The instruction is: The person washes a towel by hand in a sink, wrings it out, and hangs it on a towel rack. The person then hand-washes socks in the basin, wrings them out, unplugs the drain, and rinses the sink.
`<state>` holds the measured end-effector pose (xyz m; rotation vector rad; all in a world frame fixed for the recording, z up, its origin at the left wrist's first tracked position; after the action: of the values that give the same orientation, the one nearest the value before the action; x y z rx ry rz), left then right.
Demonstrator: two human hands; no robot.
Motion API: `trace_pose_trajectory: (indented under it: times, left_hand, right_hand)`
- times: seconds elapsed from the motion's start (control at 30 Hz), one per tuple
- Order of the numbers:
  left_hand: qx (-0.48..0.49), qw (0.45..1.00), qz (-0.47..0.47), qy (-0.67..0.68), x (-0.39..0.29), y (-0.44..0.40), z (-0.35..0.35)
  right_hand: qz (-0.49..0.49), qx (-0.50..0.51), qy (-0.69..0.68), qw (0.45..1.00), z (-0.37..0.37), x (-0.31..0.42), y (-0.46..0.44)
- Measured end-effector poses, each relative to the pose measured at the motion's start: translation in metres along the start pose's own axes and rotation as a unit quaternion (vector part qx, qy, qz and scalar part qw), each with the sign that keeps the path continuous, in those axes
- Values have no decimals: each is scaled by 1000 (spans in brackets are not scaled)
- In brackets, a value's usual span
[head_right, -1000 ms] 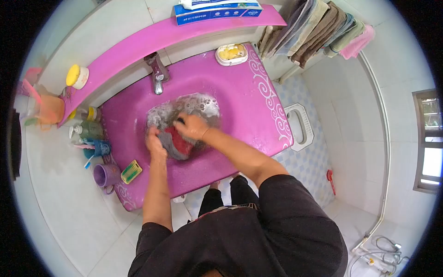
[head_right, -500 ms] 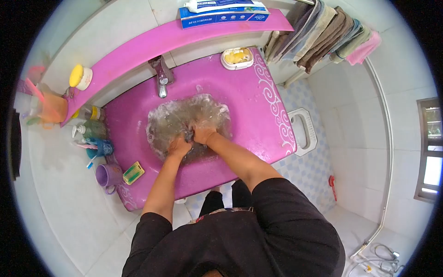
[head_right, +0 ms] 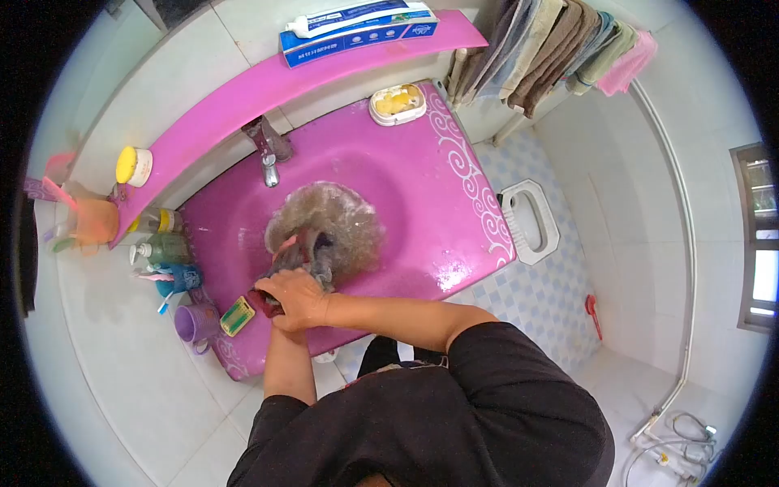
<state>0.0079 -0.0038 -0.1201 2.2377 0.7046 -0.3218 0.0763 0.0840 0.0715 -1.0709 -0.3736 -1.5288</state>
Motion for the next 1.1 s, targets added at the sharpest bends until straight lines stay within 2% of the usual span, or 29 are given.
trace_pose_trajectory:
  times: [0.1,0.13,0.17,0.23,0.27,0.3,0.43,0.5,0.53,0.57,0.63,0.67,0.7,0.77,0.8,0.83,0.9,0.97,1.03,1.07,1.1]
  left_hand:
    - [-35,999,-17,-7,12,-4,-22]
    - [-48,999,-19,-11,15,7,-20]
    - [-61,998,-21,-12,11,-1,-25]
    - [-86,996,-30,-12,5,-10,-36]
    - [-97,995,-37,-13,7,-12,-46]
    - [-109,993,-44,-16,8,-15,-57]
    - [-139,987,-74,-23,12,0,-83]
    - [-124,970,-82,-192,1,7,-88]
    - [-148,944,-12,-295,-10,12,-96]
    - [-156,945,-17,-285,-22,17,-102]
    - [-225,889,-65,-393,-41,25,-105]
    - [-219,894,-132,-367,-40,11,-80]
    - [-220,896,-133,-361,-31,-9,-58]
    - [-266,817,-171,-482,-22,-29,-25]
    - [-302,797,-148,-501,-21,-17,-42]
    - [-302,797,-152,-500,-20,-20,-43]
    - [-253,851,-97,-450,-15,-27,-43]
    - [-245,859,-134,-429,-25,-28,-50]
    - [-307,931,-68,-185,-40,-3,-70]
    - [-229,966,-84,-83,-43,2,-71]
    - [-226,967,-86,-82,-46,9,-77]
  right_hand:
    - [-20,-5,47,999,-9,-27,1]
    - [20,-69,38,997,-6,-32,-2]
    - [16,-67,39,997,-8,-39,-2]
    - [-110,3,32,993,-8,-57,-11]
    - [-134,-20,44,990,-5,-68,-17]
    - [-134,-20,43,990,-1,-77,-22]
    - [-131,2,177,975,32,-131,-36]
    - [-153,110,266,945,50,-172,-30]
    - [-201,105,251,941,66,-183,-30]
    - [-246,104,237,934,77,-189,-29]
    - [-218,89,296,926,96,-171,-36]
    - [-200,58,352,913,105,-163,-41]
    - [-195,60,356,912,103,-162,-43]
    - [-109,113,405,901,75,-149,-33]
    - [-81,165,395,900,47,-155,-21]
    - [-78,163,396,900,34,-158,-10]
    - [-112,257,337,899,7,-165,8]
    - [-132,263,320,901,1,-179,12]
    - [-157,267,301,902,-4,-192,14]
    - [-194,291,261,900,-5,-202,14]
    - [-228,316,222,894,-5,-207,12]
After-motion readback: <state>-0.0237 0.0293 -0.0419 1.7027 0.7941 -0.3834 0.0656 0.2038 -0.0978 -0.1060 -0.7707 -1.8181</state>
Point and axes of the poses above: each hand's wrist, its own y-axis away from the middle knuckle, its own z-axis out of the back of the hand, x = y × z, the point moved 4 cm from there along -y, towards the middle knuckle, and after that the axes turned 2 degrees about y, right-handed, at the moved point
